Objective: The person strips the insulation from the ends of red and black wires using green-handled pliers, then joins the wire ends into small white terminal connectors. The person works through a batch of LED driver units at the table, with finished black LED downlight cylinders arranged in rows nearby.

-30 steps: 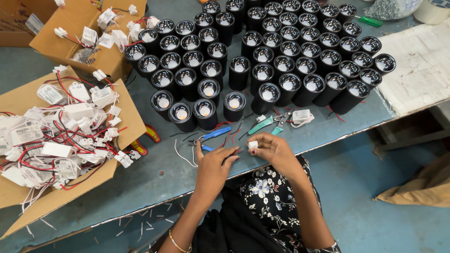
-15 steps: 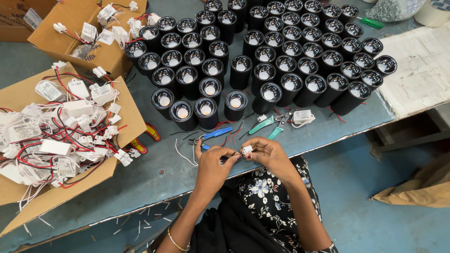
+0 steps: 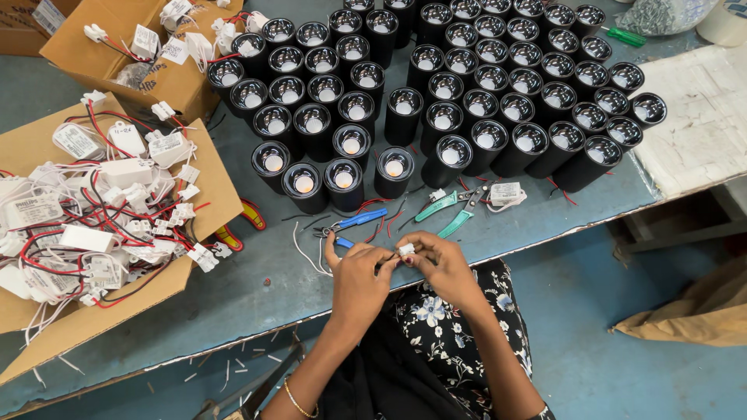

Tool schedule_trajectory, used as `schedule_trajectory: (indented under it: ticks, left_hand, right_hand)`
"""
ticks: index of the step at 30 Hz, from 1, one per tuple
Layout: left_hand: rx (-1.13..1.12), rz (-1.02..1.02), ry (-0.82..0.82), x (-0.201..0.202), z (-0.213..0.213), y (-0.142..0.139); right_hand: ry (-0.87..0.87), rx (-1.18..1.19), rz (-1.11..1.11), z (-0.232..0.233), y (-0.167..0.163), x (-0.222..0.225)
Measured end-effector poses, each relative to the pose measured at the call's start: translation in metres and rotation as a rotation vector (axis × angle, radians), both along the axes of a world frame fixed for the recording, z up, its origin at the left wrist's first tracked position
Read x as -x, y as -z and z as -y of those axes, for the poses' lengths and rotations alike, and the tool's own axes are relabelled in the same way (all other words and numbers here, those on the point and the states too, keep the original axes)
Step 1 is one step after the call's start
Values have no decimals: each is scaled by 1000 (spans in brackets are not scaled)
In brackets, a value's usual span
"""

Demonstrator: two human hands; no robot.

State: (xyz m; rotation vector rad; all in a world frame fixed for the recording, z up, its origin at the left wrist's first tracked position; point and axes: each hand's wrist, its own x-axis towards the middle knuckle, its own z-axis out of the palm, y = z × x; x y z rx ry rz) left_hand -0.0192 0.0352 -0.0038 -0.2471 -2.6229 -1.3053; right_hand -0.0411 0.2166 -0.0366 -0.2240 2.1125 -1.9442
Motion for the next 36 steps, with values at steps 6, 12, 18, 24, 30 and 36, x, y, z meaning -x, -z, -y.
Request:
schedule_trajectory:
  ticks: [6, 12, 18, 24, 30, 36]
  left_hand:
    - [-210, 120, 39, 4, 7, 0]
    - [-274, 120, 72, 9, 15, 4]
    - [-198, -36, 156, 7, 18, 9]
    - [-71, -68, 151, 1, 12, 2]
    - [-30, -71, 159, 4, 11, -1]
    - [-27, -81, 197, 7, 14, -1]
  right_hand:
    - [-71, 200, 162, -12, -10, 10]
    - [-82, 217, 198, -15, -15, 11]
    - [-75, 207, 174, -13, -15, 9]
    - [-89, 226, 162, -11, -17, 7]
    - [-114, 228, 145, -11, -15, 6]
    - [-138, 267, 115, -12, -9, 7]
